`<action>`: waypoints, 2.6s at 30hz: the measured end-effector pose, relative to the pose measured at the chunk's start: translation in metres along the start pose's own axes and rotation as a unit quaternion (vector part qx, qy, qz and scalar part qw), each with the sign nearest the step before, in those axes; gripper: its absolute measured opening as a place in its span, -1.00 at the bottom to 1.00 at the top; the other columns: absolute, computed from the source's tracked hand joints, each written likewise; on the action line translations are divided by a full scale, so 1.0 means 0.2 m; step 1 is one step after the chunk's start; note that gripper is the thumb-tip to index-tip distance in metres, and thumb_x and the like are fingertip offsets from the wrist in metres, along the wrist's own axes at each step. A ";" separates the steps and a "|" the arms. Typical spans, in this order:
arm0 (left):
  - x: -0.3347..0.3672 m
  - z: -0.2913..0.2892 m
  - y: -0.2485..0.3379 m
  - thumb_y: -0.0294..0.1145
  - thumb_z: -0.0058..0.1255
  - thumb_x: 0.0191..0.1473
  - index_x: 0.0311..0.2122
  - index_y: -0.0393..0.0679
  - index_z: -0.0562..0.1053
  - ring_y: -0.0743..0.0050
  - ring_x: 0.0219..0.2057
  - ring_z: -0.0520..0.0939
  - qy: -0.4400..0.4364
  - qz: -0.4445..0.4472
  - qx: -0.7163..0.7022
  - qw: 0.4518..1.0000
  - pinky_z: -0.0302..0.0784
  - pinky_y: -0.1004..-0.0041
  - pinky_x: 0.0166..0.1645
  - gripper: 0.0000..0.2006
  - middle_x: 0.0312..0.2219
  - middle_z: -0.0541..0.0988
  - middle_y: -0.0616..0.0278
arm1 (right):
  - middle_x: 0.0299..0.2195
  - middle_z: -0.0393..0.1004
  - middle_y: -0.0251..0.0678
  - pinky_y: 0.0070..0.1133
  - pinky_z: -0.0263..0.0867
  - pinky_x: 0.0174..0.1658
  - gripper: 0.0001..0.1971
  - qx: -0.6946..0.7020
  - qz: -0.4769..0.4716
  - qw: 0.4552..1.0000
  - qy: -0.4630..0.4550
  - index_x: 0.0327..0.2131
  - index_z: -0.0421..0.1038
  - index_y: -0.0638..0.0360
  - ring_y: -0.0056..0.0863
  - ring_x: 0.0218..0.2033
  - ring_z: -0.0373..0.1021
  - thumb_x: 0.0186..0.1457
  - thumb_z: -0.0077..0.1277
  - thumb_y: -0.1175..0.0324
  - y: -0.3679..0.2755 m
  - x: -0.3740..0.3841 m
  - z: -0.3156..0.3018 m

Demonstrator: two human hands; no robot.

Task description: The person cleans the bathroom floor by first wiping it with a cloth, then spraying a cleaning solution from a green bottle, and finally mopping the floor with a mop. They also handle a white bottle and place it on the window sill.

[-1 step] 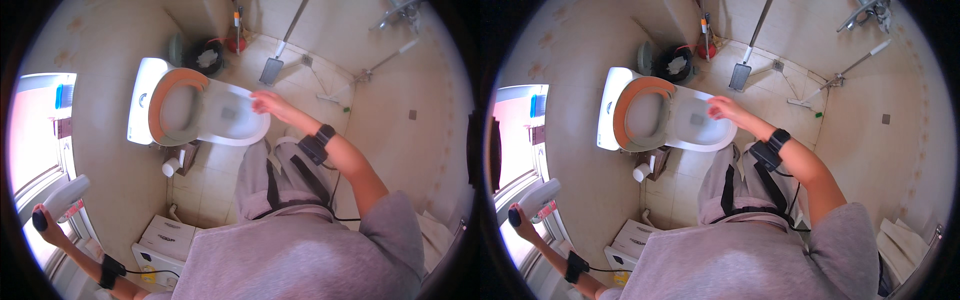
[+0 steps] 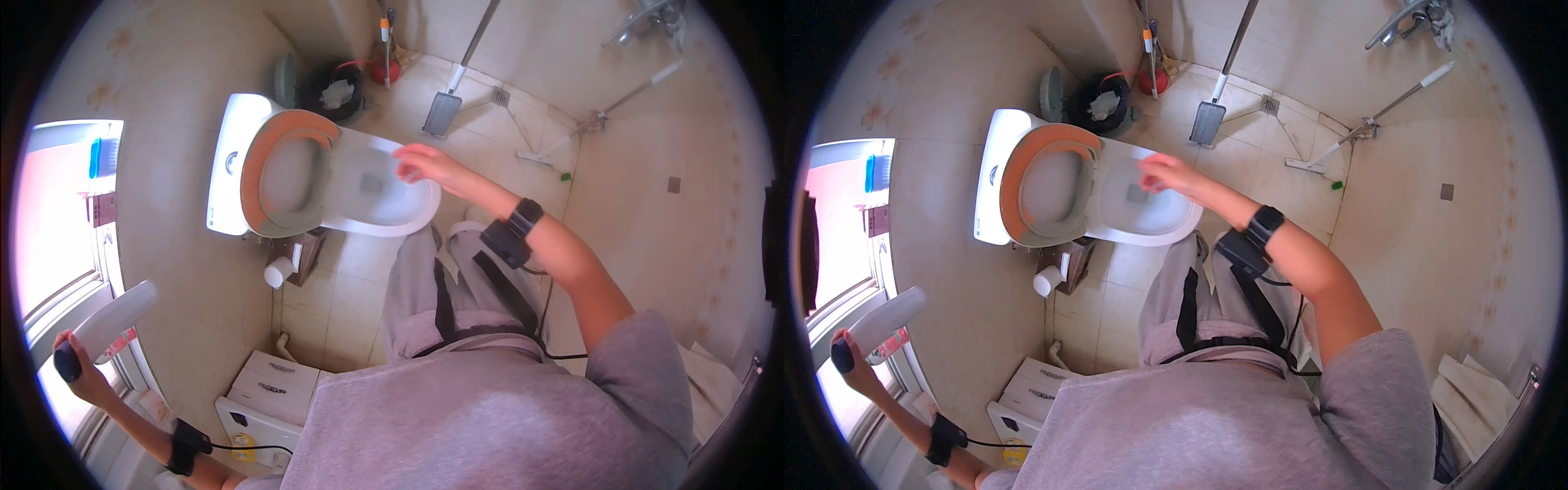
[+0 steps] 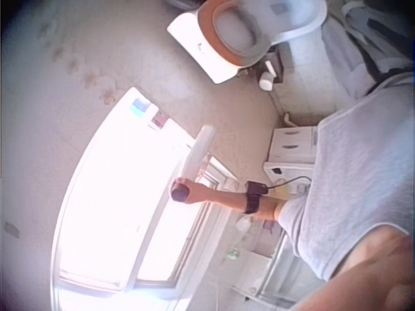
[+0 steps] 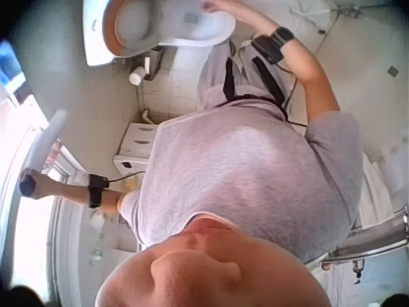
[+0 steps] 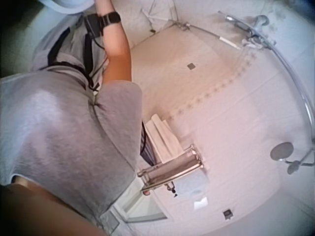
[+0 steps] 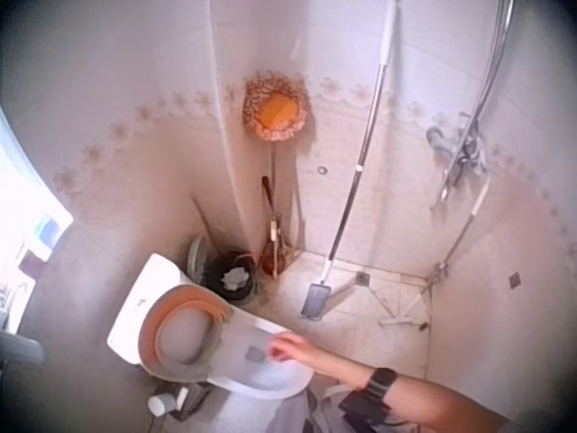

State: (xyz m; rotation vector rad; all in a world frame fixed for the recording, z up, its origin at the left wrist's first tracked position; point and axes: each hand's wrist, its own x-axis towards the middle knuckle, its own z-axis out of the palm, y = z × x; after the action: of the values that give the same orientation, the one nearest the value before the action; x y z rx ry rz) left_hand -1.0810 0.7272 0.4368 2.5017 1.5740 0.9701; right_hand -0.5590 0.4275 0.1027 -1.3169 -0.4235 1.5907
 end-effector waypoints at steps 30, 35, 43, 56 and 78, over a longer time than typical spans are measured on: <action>-1.12 2.05 3.44 -0.61 -0.21 -0.08 0.18 0.01 -0.19 0.32 -0.02 0.31 -0.427 -0.071 -0.684 0.587 0.22 0.44 0.01 -0.28 0.04 0.18 0.03 | -0.24 0.41 -0.24 -0.58 0.24 -0.13 -0.31 -0.086 -0.153 0.973 0.150 -0.08 0.19 0.23 -0.48 -0.21 0.35 -0.31 0.25 0.16 -0.26 -1.26 -1.47; -1.12 2.24 3.74 -0.40 0.15 -0.15 -0.05 -0.18 0.27 0.58 -0.31 0.43 -0.515 0.078 -0.523 0.674 0.37 0.60 -0.25 -0.50 -0.34 0.41 0.29 | -0.27 0.42 -0.18 -0.57 0.25 -0.16 -0.34 -0.200 -0.161 0.938 0.231 -0.12 0.21 0.24 -0.42 -0.24 0.37 -0.32 0.24 0.15 -0.22 -1.48 -1.86; -1.26 2.39 4.16 0.22 -0.25 -0.07 -0.45 -0.36 0.42 0.25 -0.57 0.45 -0.564 0.030 -0.154 0.811 0.35 0.39 -0.36 -0.35 -0.68 0.46 0.03 | -0.26 0.40 -0.19 -0.57 0.24 -0.17 -0.39 -0.255 -0.132 0.881 0.376 -0.14 0.22 0.24 -0.44 -0.23 0.36 -0.31 0.23 0.22 -0.06 -1.61 -2.13; -1.20 2.52 4.24 0.11 -0.18 -0.01 -0.34 -0.26 0.34 0.68 -0.77 0.30 -0.670 0.025 -0.309 0.675 0.22 0.61 -0.66 -0.49 -0.76 0.30 0.34 | -0.28 0.39 -0.23 -0.59 0.24 -0.17 -0.39 -0.177 -0.154 0.880 0.413 -0.14 0.21 0.25 -0.52 -0.24 0.33 -0.30 0.25 0.27 0.11 -1.69 -2.25; -1.51 2.76 3.90 0.08 -0.19 0.01 -0.35 -0.18 0.31 0.69 -0.70 0.27 -0.704 -0.155 -0.321 0.614 0.13 0.66 -0.62 -0.56 -0.69 0.30 0.36 | -0.37 0.44 -0.17 -0.52 0.31 -0.28 -0.43 -0.168 0.115 0.737 0.644 -0.25 0.23 0.23 -0.39 -0.34 0.41 -0.27 0.19 0.06 0.82 -1.96 -2.78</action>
State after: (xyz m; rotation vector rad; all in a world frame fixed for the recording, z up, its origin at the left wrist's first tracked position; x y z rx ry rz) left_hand -0.2572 0.2580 0.1111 1.4181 0.7290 -0.4839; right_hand -0.1725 -0.1464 -0.0063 -2.4469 0.3742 0.4267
